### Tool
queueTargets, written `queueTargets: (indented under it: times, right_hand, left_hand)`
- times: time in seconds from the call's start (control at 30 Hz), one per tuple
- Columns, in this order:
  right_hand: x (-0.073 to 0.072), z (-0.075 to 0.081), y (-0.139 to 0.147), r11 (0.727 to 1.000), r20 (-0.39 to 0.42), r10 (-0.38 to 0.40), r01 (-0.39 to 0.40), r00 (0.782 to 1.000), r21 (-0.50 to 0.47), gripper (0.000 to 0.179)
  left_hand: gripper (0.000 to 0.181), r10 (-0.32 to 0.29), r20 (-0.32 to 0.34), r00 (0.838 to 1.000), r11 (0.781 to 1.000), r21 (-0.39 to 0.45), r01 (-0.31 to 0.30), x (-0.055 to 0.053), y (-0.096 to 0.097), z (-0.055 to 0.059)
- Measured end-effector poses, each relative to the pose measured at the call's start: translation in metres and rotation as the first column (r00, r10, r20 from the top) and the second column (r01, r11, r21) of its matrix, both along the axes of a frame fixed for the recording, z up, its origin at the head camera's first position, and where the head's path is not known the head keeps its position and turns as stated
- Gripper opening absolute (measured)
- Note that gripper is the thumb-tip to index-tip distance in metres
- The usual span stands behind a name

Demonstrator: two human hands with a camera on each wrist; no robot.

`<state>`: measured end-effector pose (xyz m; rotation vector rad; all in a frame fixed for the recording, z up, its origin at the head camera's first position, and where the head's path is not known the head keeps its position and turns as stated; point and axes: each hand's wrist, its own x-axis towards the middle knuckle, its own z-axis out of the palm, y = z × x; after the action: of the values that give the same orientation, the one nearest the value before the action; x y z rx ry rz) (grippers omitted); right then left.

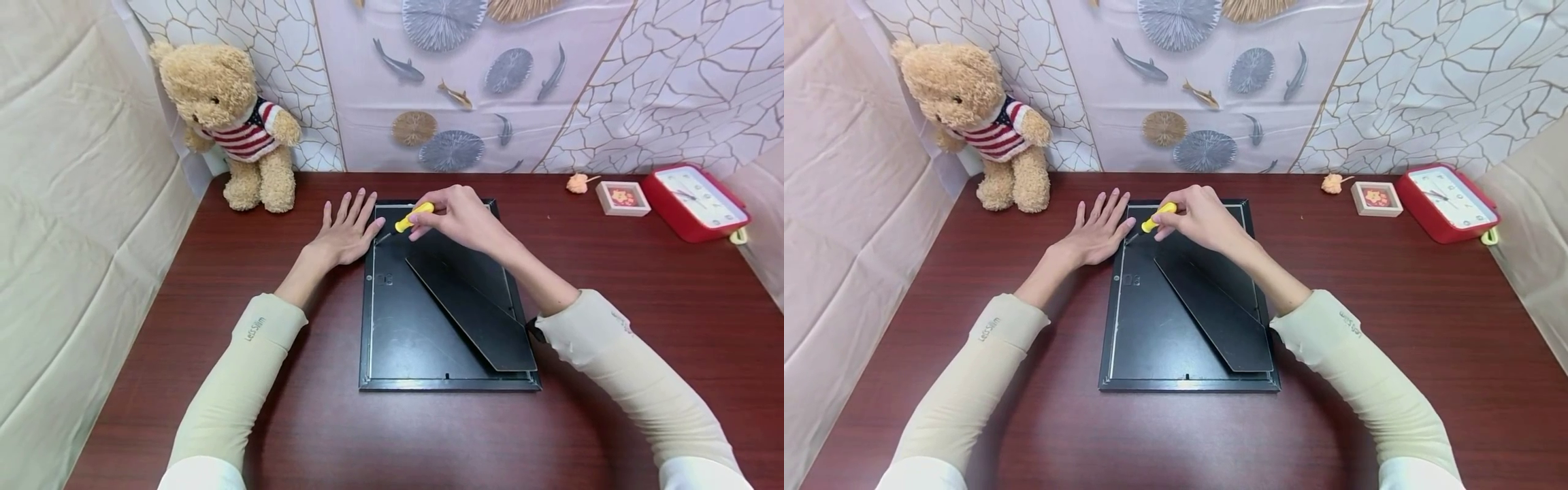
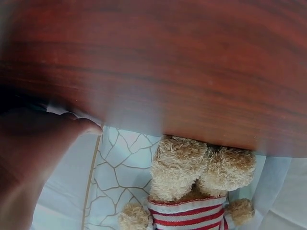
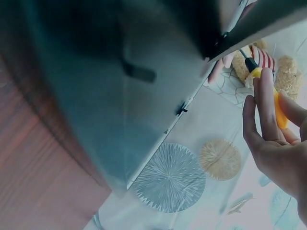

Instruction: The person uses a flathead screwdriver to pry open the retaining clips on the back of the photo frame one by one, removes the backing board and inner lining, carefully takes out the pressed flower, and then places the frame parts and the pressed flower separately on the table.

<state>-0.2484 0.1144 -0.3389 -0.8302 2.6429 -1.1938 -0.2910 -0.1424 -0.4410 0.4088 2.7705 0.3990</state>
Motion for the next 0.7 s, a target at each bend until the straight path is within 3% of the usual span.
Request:
queueTargets:
  times: [0.7]
  right_hand:
    - [0.003, 0.009, -0.014, 1.000, -0.024, -0.003, 0.003, 1.000, 0.002, 0.016]
  left_hand:
    - [0.074, 0.009, 0.017, 1.000, 1.000, 0.003, -0.009, -0.001, 0.001, -0.003]
